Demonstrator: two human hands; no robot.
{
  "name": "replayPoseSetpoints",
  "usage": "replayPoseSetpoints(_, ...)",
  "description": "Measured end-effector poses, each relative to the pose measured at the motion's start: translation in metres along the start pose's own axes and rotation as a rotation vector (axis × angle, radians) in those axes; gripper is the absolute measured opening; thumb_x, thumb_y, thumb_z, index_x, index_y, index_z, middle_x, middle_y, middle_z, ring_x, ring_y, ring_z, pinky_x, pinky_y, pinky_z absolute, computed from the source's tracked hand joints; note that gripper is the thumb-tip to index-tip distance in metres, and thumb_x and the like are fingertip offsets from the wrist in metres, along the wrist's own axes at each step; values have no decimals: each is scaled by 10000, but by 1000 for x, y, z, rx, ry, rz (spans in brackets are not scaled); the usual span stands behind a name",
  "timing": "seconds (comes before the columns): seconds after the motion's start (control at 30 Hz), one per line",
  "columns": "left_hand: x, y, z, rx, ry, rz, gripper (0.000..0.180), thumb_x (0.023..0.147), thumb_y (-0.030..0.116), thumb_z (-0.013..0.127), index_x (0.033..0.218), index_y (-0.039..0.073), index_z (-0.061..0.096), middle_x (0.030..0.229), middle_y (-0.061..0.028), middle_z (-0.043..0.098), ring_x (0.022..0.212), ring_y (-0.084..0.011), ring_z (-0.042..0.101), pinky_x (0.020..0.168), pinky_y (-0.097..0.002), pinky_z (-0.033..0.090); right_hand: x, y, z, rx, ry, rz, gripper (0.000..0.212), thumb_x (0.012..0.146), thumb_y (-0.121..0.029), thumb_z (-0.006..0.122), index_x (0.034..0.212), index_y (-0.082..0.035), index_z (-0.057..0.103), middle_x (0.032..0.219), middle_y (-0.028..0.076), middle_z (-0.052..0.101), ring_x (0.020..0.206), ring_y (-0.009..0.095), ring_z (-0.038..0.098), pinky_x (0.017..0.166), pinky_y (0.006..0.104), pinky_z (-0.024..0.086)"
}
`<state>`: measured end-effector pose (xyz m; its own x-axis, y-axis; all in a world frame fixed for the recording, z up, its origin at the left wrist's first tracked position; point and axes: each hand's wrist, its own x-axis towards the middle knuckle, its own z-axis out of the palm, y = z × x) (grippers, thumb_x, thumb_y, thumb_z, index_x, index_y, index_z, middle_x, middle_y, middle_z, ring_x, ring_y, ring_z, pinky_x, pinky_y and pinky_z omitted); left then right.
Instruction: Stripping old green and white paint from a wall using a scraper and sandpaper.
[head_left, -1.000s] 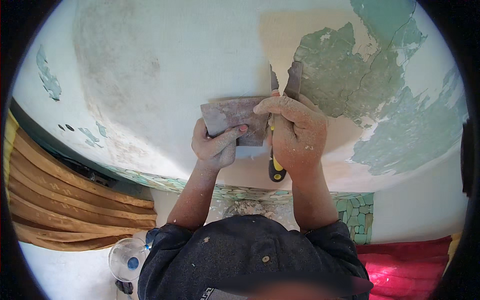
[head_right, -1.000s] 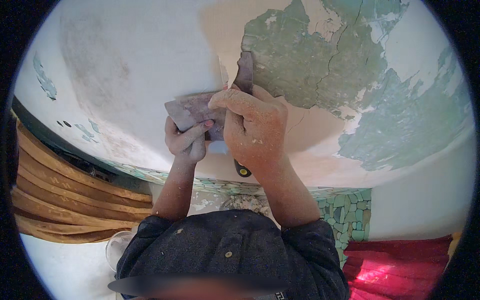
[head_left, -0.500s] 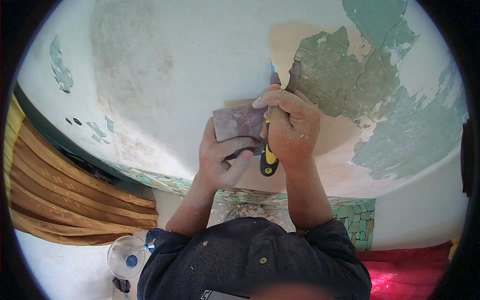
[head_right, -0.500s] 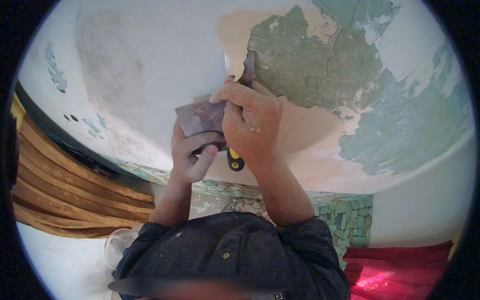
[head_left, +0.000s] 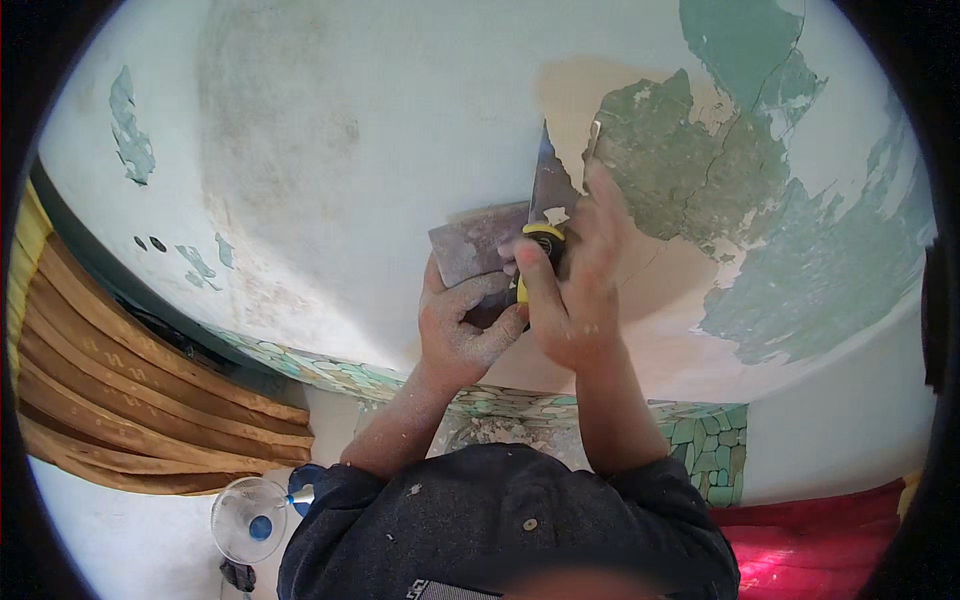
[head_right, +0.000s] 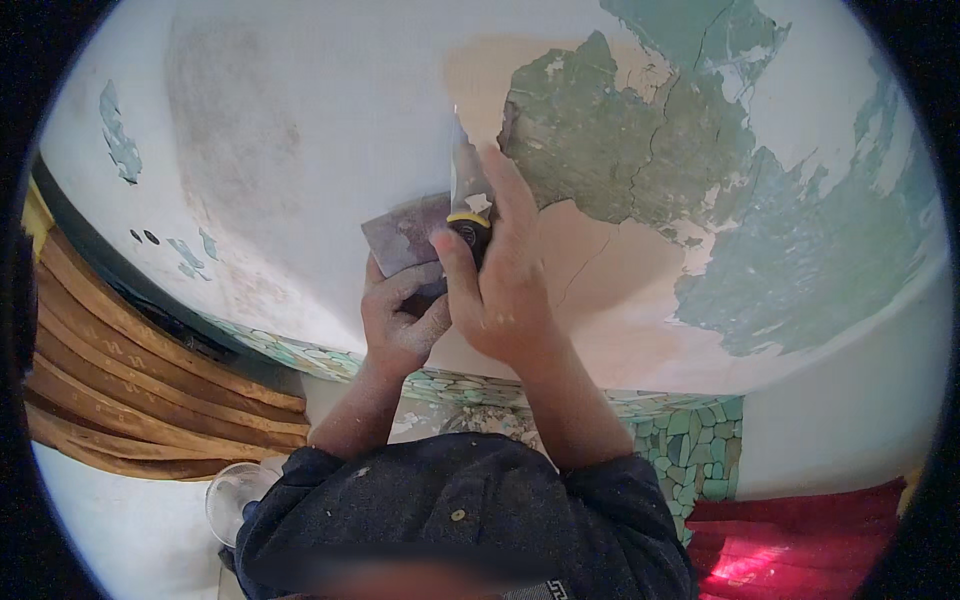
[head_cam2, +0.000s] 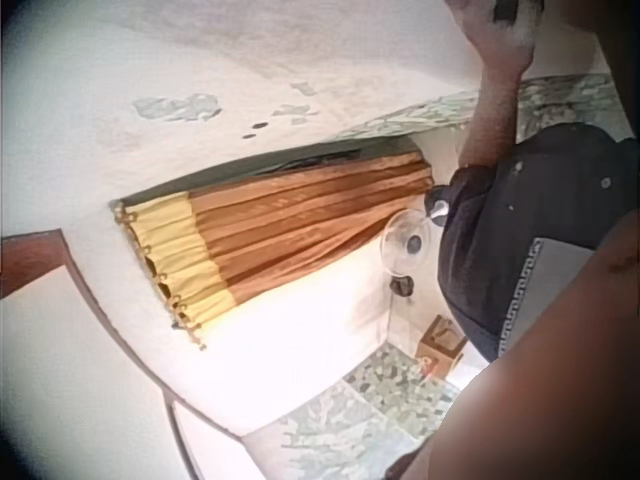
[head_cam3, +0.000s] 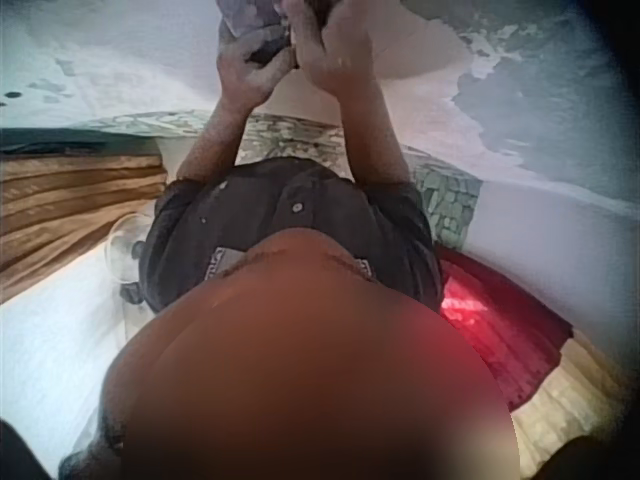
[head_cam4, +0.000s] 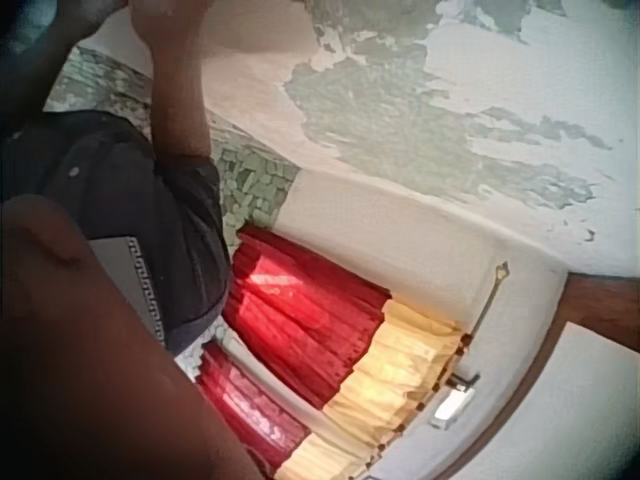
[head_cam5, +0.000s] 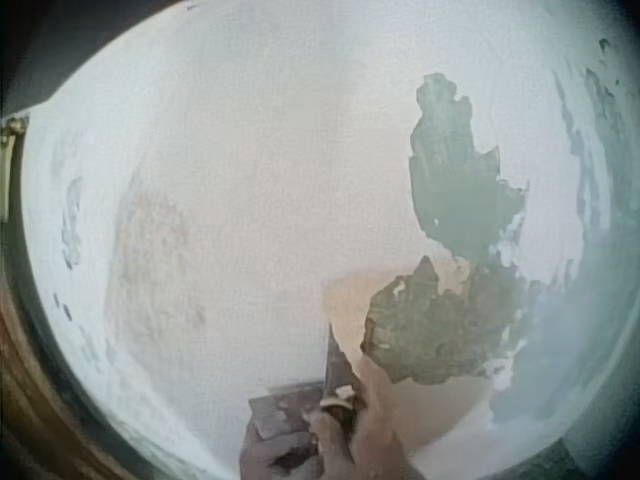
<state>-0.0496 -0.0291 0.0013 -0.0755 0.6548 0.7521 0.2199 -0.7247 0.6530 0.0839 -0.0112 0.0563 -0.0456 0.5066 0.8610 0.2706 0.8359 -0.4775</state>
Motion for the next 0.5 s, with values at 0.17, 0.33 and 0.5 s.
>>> replayPoseSetpoints(0.17,-4,3,3,24,24,-53,331,657,137,836,939,11,715,1212,-214,561,1096,-358,559,942,-414,458,-25,-8,6,460,174,273,422,970,-19,495,1366,35,358,1199,218,520,1041,283,590,892,348,474)
replayPoseSetpoints(0.33,2,7,-3,16,16,42,227,694,143,819,874,37,732,1095,-174,623,1070,-338,564,923,-405,457,-21,-7,0,-84,-68,295,335,1026,-98,429,1335,17,376,902,88,564,765,159,627,648,258,512)
replayPoseSetpoints(0.5,3,-16,-31,158,80,89,99,811,148,726,794,52,745,972,-146,672,989,-289,569,860,-370,460,-23,-26,3,138,72,414,303,1041,-132,391,1301,24,393,828,70,552,513,106,535,459,248,449)
